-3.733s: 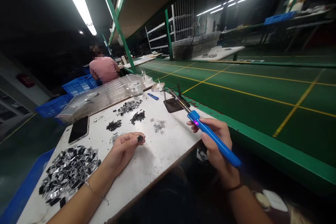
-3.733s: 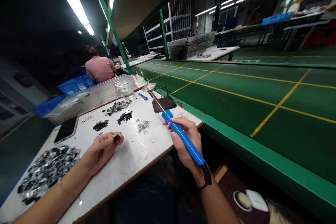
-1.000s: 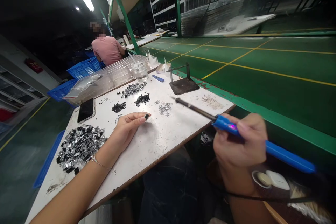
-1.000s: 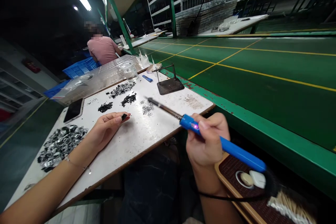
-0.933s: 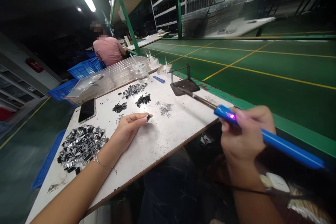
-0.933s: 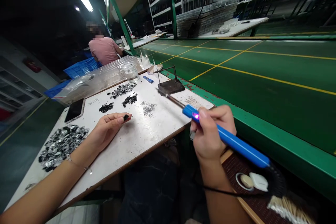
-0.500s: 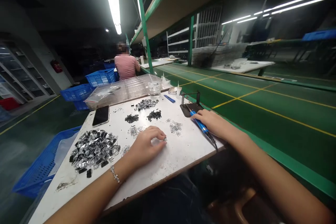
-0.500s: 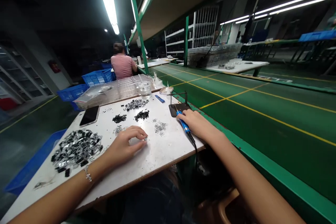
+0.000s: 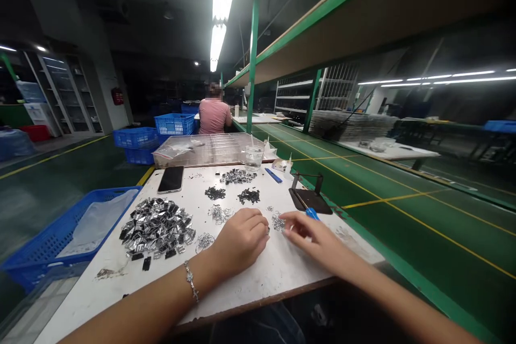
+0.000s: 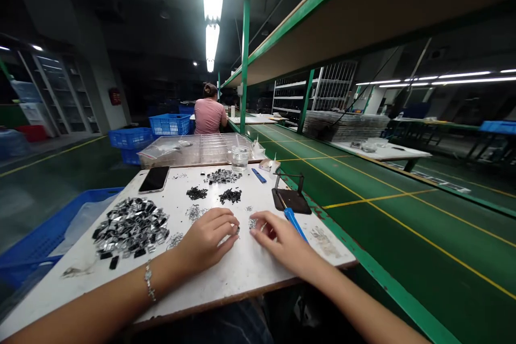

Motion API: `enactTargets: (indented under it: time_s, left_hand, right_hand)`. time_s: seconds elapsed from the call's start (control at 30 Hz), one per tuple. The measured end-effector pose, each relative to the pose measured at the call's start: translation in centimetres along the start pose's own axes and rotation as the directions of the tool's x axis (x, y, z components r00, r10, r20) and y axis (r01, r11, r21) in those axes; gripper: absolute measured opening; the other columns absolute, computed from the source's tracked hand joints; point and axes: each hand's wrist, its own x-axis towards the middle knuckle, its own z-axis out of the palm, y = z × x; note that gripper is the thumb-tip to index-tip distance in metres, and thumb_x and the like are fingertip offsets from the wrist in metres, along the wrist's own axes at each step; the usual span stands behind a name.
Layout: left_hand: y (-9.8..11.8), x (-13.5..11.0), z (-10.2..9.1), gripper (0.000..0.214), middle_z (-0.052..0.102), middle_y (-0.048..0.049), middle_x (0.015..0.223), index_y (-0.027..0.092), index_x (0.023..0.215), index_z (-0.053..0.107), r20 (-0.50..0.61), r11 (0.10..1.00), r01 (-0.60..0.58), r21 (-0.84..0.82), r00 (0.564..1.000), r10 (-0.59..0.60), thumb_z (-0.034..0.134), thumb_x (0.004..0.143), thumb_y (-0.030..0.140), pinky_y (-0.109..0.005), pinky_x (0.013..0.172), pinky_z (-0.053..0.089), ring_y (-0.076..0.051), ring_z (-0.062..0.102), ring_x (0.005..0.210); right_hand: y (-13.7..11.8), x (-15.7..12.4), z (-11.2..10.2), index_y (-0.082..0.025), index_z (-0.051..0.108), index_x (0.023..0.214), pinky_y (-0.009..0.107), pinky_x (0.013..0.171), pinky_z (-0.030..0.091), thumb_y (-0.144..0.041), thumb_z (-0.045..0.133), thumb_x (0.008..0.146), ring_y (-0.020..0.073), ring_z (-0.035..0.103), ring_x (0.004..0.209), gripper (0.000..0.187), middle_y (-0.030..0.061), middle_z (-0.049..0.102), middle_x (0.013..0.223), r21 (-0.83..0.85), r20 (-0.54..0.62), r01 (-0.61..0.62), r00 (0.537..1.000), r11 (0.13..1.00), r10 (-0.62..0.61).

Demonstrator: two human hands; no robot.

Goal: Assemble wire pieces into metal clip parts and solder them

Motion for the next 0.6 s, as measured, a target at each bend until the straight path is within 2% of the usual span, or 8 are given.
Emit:
enactTargets:
  time_s: [0.07,0.13,0.23,0.33,0.5,0.6]
  left_hand:
    - [0.3,0.1,0.0,0.016,0.066,-0.0113,0.092,0.014,0.087,0.060,-0.004,0.995,-0.077,0.061,0.997,0.077,0.045,0.086,0.009,-0.040,0.083,0.048,-0.024,0.056,0.096]
    - [0.6,0.2,0.0,0.017,0.065,-0.0123,0.094,0.013,0.085,0.060,0.021,0.986,-0.136,0.096,0.991,0.134,0.044,0.087,0.009,-0.040,0.082,0.048,-0.024,0.056,0.096]
    - [0.9,0.4,0.0,0.016,0.065,-0.0120,0.091,0.013,0.080,0.058,0.052,0.975,-0.191,0.117,0.981,0.186,0.044,0.087,0.009,-0.039,0.082,0.047,-0.024,0.057,0.094]
    - [1.0,0.7,-0.4,0.015,0.066,-0.0109,0.091,0.014,0.079,0.056,0.077,0.974,-0.209,0.084,0.976,0.203,0.045,0.087,0.010,-0.037,0.085,0.045,-0.022,0.056,0.097]
    - [0.8,1.2,-1.3,0.008,0.065,-0.0074,0.099,0.015,0.088,0.056,0.156,0.995,-0.087,-0.056,0.983,0.095,0.048,0.088,0.013,-0.034,0.094,0.040,-0.020,0.052,0.110]
    - [0.5,1.8,-2.2,0.006,0.064,-0.0061,0.104,0.018,0.088,0.059,0.228,0.982,0.013,-0.187,0.973,0.030,0.057,0.086,0.023,-0.033,0.096,0.039,-0.021,0.050,0.113]
  right_hand:
    - [-0.3,-0.3,1.6,-0.020,0.050,0.116,0.034,0.068,0.046,-0.043,0.053,0.087,0.0179,0.058,0.070,0.037,0.0040,0.061,0.087,0.332,0.111,-0.079,0.993,0.940,0.045]
    - [-0.1,-0.3,2.4,-0.020,0.049,0.118,0.035,0.073,0.045,-0.042,0.059,0.084,0.0183,0.058,0.072,0.042,0.0016,0.061,0.080,0.501,0.180,-0.139,0.982,0.854,0.055]
    - [0.4,0.0,2.8,-0.018,0.058,0.101,0.035,0.076,0.042,-0.040,0.065,0.081,0.0189,0.058,0.073,0.030,0.0007,0.062,0.073,0.610,0.253,-0.174,0.967,0.773,0.018]
    - [0.9,0.2,3.1,-0.016,0.062,0.084,0.033,0.075,0.041,-0.039,0.065,0.081,0.0181,0.057,0.073,0.023,0.0022,0.063,0.072,0.687,0.256,-0.173,0.966,0.706,-0.013]
    - [1.1,0.1,3.5,-0.014,0.064,0.081,0.032,0.074,0.041,-0.035,0.062,0.085,0.0168,0.056,0.072,0.022,0.0042,0.062,0.072,0.808,0.274,-0.226,0.962,0.544,-0.008]
    - [1.2,0.3,3.6,-0.012,0.066,0.085,0.028,0.068,0.040,-0.034,0.060,0.087,0.0138,0.054,0.067,0.023,0.0046,0.062,0.071,0.840,0.298,-0.266,0.955,0.473,0.009]
